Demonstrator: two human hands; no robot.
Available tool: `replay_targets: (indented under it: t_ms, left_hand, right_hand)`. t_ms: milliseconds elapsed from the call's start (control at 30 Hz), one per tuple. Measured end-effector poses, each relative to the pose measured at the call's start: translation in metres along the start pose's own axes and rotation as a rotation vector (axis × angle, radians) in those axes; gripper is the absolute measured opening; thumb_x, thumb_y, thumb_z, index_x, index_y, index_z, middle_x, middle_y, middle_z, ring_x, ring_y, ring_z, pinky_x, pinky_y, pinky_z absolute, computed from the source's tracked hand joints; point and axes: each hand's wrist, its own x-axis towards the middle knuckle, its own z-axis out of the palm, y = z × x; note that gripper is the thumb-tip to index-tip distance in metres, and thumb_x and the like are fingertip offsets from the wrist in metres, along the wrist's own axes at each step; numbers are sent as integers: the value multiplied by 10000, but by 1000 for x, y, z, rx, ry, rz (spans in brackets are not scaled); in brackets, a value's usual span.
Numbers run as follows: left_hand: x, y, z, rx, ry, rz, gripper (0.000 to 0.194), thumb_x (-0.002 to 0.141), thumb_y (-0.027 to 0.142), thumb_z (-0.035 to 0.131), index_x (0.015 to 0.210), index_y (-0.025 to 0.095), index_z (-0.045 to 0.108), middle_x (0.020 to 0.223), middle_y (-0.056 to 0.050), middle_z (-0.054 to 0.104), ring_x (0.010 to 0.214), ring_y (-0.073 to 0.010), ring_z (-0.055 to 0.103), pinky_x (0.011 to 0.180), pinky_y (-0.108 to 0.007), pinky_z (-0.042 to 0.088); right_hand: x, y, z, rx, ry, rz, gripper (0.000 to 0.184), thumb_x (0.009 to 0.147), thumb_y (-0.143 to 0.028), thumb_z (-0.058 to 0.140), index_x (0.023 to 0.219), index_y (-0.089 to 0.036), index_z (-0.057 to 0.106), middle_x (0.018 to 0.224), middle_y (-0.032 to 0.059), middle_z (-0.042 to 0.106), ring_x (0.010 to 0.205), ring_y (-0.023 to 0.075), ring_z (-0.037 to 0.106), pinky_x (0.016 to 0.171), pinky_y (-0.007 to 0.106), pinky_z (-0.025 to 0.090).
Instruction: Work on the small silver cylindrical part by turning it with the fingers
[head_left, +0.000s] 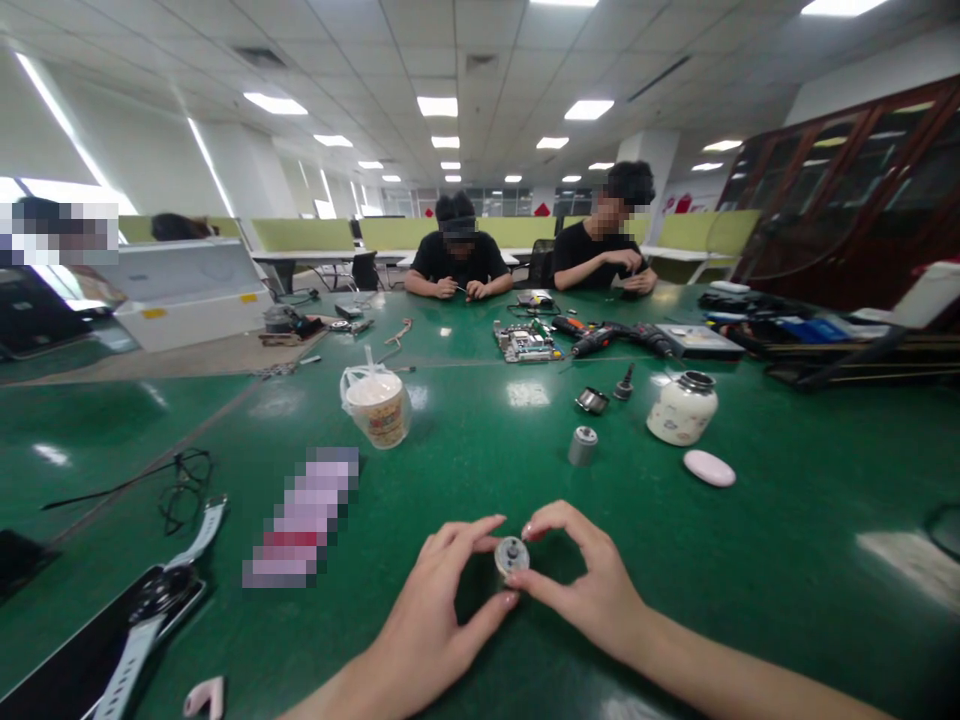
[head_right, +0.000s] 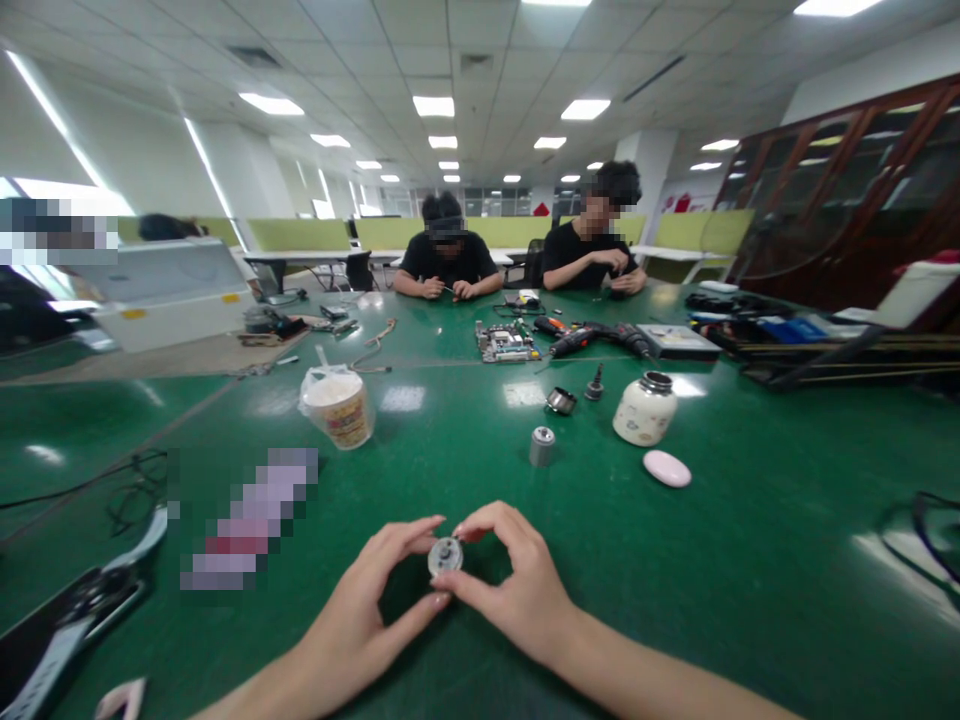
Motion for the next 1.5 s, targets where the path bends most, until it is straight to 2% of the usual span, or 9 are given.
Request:
replay_targets:
  t_ms: [67,200,400,633,733,867,1100,1233,1500]
  left_hand:
    - [-1,2,-1,17,-5,43,572,893,218,652,1398,313,400,1306,-74,569,1214,-250,514,1045,-438,430]
    - [0,8,-8,31,-12,60,438,911,237,626,1324,329,511,1343,-80,507,1273,-275,449,1071,-460,400]
    - [11,11,-9,-27,42,-5,251,941,231,588,1152,334,678,1241,-65,566,1208,-270,475,1037,-471,406]
    - [22,10,-6,-86,136,-37,125,898,246,670,956,295,769,1043,-57,662,1075,-256,544,962,-430,451]
    - [26,1,-14,-49,200,-11,131,897,247,674,959,292,781,974,-50,690,1011,-246,567,916,-411,471]
    - [25,-24,-26,222,249,-32,162,837,237,742,945,341,805,993,-55,708,1010,-283,545,905,-479,456]
    - [15,-50,-26,467,203,-183,218,805,300,769,997,400,783,1156,-52,692,1086,-321,505,913,-540,454]
    - [18,-40,-26,434,206,-202,133,802,303,771,891,394,809,1129,-49,696,1089,-330,508,919,-548,442]
    - [17,15,-17,193,159,-131,143,841,338,737,951,413,789,962,-19,724,992,-305,563,873,-506,446]
  right_hand:
    - [-3,3,1,15,-67,79,398,718,-225,829,1030,-228,582,946,9,657,879,196,642,806,319,508]
    - [-2,4,2,-28,-227,169,555,709,-222,831,1178,-238,537,1125,43,644,1035,230,612,927,381,475]
    - [0,2,5,-125,-305,125,336,772,-233,771,1070,-245,616,1031,19,673,956,229,602,839,370,471]
    - [-1,1,5,-140,-311,129,342,755,-269,792,1056,-237,633,999,23,676,929,231,599,823,363,460]
    - [0,1,4,-144,-312,141,359,744,-262,797,1060,-237,629,996,24,677,925,234,600,826,366,461]
    - [2,-3,2,-142,-324,163,315,745,-238,789,1022,-252,639,982,12,686,922,230,602,838,363,459]
    - [3,-5,1,-135,-332,169,322,752,-237,780,1043,-255,644,999,15,685,945,234,601,846,363,461]
    - [2,-4,2,-141,-328,153,325,749,-236,779,1043,-255,642,1004,17,688,948,238,601,849,365,458]
    - [1,-2,4,-155,-321,127,315,765,-243,764,1050,-243,629,986,24,675,923,233,594,814,359,461]
